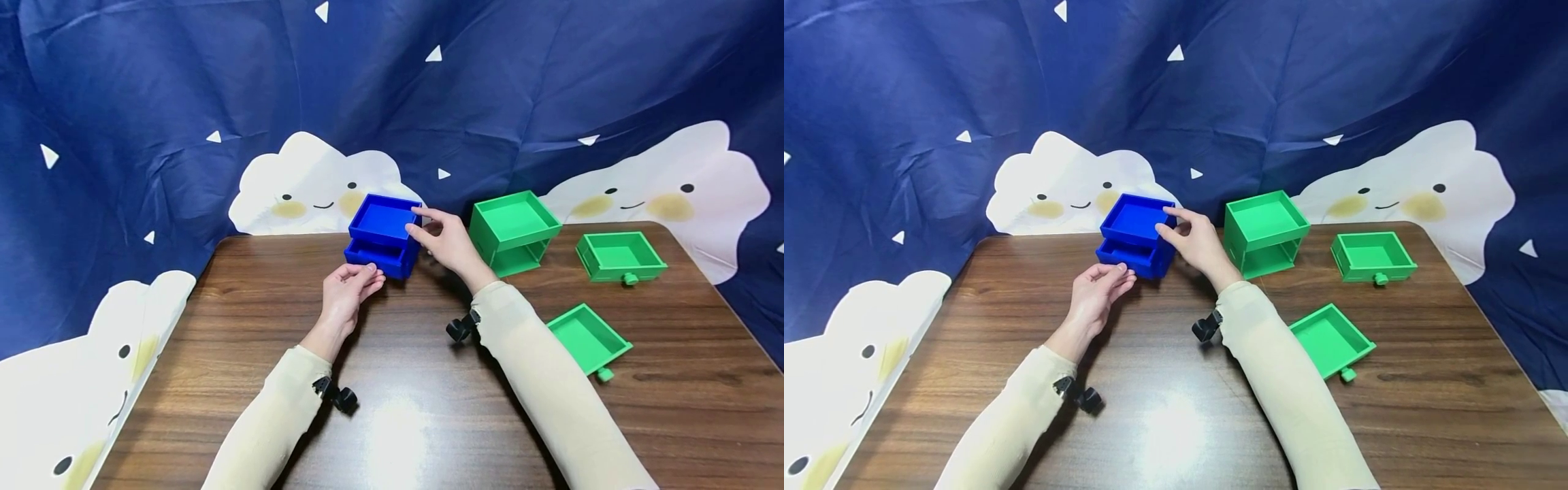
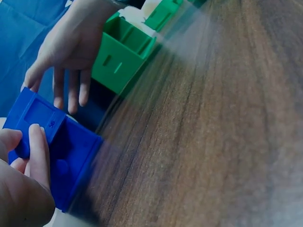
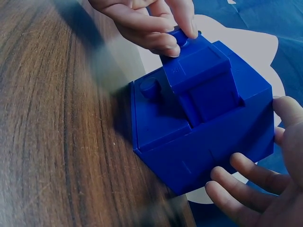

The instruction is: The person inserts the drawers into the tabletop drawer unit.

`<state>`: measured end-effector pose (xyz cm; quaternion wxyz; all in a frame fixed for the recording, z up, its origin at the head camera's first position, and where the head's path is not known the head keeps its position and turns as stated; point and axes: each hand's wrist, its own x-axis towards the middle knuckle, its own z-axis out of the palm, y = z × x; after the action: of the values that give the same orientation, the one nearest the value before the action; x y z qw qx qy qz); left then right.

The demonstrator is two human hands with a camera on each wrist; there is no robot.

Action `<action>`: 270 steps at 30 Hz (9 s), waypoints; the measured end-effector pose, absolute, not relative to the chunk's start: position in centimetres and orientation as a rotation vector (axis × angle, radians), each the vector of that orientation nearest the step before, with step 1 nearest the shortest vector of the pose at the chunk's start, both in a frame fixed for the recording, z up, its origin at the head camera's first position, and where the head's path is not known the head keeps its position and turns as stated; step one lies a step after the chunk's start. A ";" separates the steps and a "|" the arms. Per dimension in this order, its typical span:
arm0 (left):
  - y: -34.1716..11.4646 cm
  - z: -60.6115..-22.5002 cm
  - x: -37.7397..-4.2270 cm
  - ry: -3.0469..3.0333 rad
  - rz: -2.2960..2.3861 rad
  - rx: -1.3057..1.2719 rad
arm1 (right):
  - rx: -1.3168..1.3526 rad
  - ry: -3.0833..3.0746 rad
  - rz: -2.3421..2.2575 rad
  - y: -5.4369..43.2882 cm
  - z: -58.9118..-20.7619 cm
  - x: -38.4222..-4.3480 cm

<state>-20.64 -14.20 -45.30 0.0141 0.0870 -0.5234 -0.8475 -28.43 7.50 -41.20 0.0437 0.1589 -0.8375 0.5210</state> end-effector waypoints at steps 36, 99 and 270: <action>-13.1 -45.1 -22.4 -1.615 -2.643 0.288 | 0.442 -2.559 1.639 7.3 -41.1 -28.1; -13.9 -44.6 -20.0 -2.421 -2.451 -0.086 | 0.487 -2.682 1.331 9.7 -40.0 -23.8; 3.3 -41.0 -27.8 -2.500 -1.631 -0.521 | 0.023 -2.657 0.862 33.0 -41.8 -3.7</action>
<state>-27.76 3.33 -40.96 0.0558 -0.1716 -0.8238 -0.5374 -3.73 32.98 -41.79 0.1730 0.0082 -0.9368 0.3040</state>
